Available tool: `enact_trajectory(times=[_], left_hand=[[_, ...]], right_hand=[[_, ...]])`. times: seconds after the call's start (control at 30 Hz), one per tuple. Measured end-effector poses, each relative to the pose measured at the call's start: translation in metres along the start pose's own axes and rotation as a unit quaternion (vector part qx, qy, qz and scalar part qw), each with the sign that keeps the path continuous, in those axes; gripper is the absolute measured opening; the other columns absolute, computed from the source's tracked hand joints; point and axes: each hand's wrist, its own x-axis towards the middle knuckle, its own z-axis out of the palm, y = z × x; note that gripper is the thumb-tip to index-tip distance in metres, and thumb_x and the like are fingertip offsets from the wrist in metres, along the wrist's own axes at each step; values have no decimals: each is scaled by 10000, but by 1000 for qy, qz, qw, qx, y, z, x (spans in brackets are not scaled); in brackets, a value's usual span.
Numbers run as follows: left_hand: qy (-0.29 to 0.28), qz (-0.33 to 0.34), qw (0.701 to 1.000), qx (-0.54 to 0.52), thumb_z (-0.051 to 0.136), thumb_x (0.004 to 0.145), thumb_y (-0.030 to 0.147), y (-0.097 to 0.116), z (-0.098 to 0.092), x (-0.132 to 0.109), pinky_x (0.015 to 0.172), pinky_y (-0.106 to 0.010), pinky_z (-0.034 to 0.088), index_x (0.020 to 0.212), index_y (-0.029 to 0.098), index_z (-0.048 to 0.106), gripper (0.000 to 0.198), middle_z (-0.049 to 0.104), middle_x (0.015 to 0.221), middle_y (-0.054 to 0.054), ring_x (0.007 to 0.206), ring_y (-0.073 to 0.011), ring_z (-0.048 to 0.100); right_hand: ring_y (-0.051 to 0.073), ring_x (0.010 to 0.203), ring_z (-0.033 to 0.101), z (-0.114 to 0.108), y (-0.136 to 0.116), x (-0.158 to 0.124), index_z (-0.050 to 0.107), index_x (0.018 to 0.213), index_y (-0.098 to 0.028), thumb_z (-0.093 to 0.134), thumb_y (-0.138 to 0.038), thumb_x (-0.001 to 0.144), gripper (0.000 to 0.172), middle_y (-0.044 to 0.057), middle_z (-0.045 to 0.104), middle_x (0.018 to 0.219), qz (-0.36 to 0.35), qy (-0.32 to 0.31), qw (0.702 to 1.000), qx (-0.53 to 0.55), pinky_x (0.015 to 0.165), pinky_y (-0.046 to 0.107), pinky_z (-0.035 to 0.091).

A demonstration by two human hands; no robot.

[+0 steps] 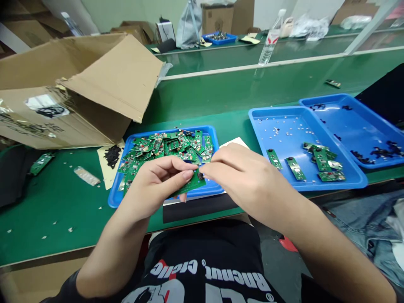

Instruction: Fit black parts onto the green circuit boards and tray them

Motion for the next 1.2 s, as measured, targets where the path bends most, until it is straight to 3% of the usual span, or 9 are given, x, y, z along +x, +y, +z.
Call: enact_trajectory(times=[0.2, 0.3, 0.4, 0.5, 0.63, 0.77, 0.97, 1.07, 1.2], left_hand=[[-94, -110, 988, -53, 635, 833, 383, 9, -12, 16, 295, -150, 315, 905, 181, 670, 217, 675, 646, -7, 339, -79, 547], [-125, -139, 979, -79, 489, 872, 604, 0, -19, 26, 326, -193, 382, 1009, 166, 664, 491, 728, 796, -98, 459, -142, 631], [36, -4, 999, -6, 474, 878, 640, -10, -20, 23, 460, -215, 487, 1054, 170, 656, 534, 700, 918, -110, 634, -144, 649], [181, 175, 963, 97, 617, 855, 525, -18, -10, 7, 539, -200, 505, 1093, 205, 620, 399, 642, 799, -25, 626, -106, 590], [132, 263, 933, 205, 762, 779, 336, -26, 10, -7, 664, -237, 561, 1045, 204, 648, 318, 709, 908, -35, 719, -122, 652], [175, 321, 895, 256, 733, 817, 299, -33, 16, -4, 666, -261, 564, 874, 207, 681, 119, 746, 817, -27, 716, -139, 686], [198, 384, 851, 298, 781, 770, 221, -35, 13, -2, 591, -249, 527, 875, 248, 689, 142, 747, 744, 19, 608, -117, 666], [208, 392, 843, 303, 786, 765, 220, -34, 13, -2, 575, -253, 519, 881, 247, 687, 155, 750, 748, 15, 605, -119, 661], [178, 384, 865, 270, 796, 751, 250, -31, 9, -1, 608, -266, 547, 874, 242, 682, 167, 763, 779, 4, 635, -127, 680]], right_hand=[[112, 725, 580, 4, 1, 3, 636, 1001, -207, 511, -115, 941, 167, 22, 618, 831, -32, -1, 993, 115, 618, 256, 503], [97, 746, 615, 5, 2, 3, 640, 978, -180, 523, -94, 929, 153, 27, 640, 844, -13, 3, 989, 149, 618, 225, 518], [105, 709, 631, 6, 4, 0, 649, 953, -197, 544, -95, 915, 152, 17, 663, 806, 48, 27, 990, 130, 584, 229, 516], [116, 689, 644, 11, 2, -2, 647, 902, -206, 581, -108, 893, 119, 9, 683, 781, 101, 66, 987, 104, 571, 235, 514], [97, 659, 634, 18, -8, 1, 645, 876, -194, 585, -112, 891, 103, 5, 688, 775, 133, 82, 982, 105, 548, 205, 499], [103, 663, 648, 20, -17, 3, 660, 919, -196, 581, -137, 902, 100, 13, 703, 803, 169, 74, 976, 114, 511, 197, 492], [138, 698, 655, 19, -24, 0, 709, 899, -205, 586, -140, 890, 139, 73, 653, 990, 192, 102, 976, 26, 600, 287, 565], [139, 689, 659, 19, -23, 0, 720, 872, -185, 587, -135, 888, 143, 116, 623, 1102, 192, 122, 974, 6, 645, 318, 574], [150, 723, 671, 13, -19, 2, 690, 871, -217, 588, -145, 896, 127, 25, 695, 815, 177, 79, 978, 75, 623, 269, 556]])
